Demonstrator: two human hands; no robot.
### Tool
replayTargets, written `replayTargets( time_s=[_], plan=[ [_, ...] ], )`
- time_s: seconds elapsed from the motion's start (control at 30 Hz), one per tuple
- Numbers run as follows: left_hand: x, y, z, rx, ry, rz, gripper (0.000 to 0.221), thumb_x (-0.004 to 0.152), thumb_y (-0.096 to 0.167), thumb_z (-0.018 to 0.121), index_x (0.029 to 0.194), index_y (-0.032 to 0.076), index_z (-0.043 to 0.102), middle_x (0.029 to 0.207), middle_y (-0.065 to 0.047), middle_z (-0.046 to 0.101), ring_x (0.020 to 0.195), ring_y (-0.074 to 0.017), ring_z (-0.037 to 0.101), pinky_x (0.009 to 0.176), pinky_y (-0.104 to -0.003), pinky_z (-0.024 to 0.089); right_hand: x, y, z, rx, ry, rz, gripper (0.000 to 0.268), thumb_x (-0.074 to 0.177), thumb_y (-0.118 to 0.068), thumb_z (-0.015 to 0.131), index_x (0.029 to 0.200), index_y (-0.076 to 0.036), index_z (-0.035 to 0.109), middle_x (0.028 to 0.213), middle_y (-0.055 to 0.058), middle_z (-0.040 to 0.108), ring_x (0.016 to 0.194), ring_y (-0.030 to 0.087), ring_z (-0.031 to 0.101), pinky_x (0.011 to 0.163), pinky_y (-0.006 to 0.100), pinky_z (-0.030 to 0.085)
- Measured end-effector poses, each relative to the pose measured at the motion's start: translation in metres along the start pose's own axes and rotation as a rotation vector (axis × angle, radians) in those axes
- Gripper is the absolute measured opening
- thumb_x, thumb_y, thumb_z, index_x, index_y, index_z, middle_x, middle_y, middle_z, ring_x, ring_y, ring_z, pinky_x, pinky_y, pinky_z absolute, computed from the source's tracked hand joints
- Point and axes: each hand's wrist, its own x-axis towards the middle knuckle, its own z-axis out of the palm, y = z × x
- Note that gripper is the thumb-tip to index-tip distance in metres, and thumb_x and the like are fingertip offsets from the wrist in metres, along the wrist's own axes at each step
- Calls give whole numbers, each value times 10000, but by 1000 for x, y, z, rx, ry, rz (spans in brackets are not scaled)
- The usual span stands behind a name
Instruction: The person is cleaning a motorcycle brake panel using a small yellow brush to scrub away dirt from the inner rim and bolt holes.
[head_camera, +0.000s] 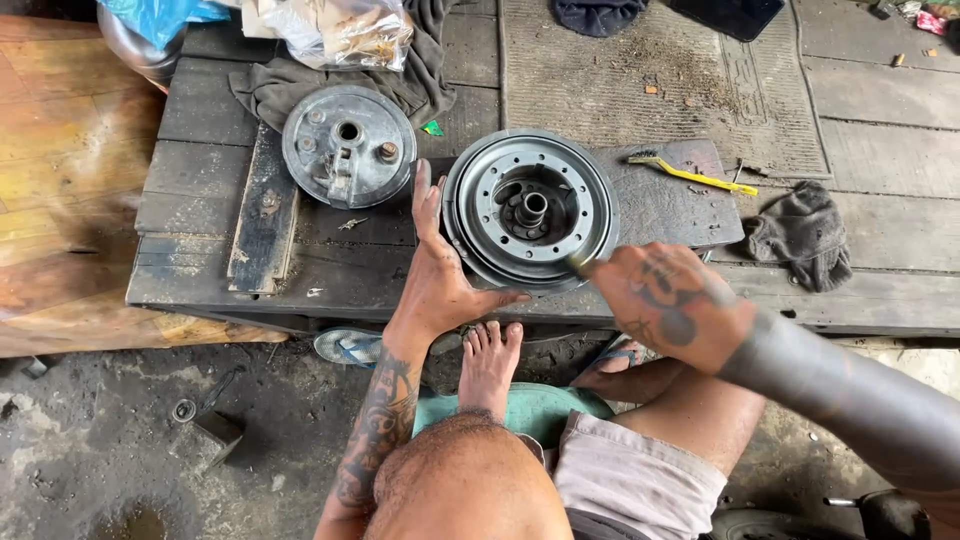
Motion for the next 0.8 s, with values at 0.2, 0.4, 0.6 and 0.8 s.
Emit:
replayTargets(
  time_s=[0.2, 0.4, 0.6, 0.8],
  plan=[
    [-1, -8, 2, 16, 5, 28, 1493, 572, 515, 1028, 1605, 249, -16, 1704, -281, -30, 1548, -521, 238, 1277, -594, 262, 2, -10, -27, -132, -35, -137, 213, 1000, -341, 536, 1101, -240, 694, 882, 27, 680, 883, 298, 722, 763, 483, 612],
    [-5, -3, 1, 44, -49, 28, 1416, 731, 573, 908, 1622, 201, -128, 1683, -336, -164, 1643, -499, -51, 1372, -558, 205, -3, 59, -1, -349, 155, -411, 287, 966, -203, 566, 1156, -291, 761, 966, -26, 656, 904, 233, 654, 836, 408, 446],
    [-7, -8, 2, 39, -44, 48, 1433, 725, 524, 947, 1629, 191, -114, 1695, -319, -159, 1649, -503, -48, 1392, -550, 152, 4, 62, 24, -473, 264, -487, 383, 965, -153, 526, 1237, -317, 739, 1091, 12, 695, 965, 237, 643, 876, 402, 548],
    [-1, -1, 3, -15, 36, 14, 1412, 593, 367, 1048, 1588, 191, 62, 1690, -318, 20, 1542, -544, 236, 1274, -626, 261, 11, 10, 38, -403, 287, -568, 209, 915, -118, 571, 1002, -205, 740, 974, 11, 682, 939, 212, 670, 704, 366, 562]
  ],
)
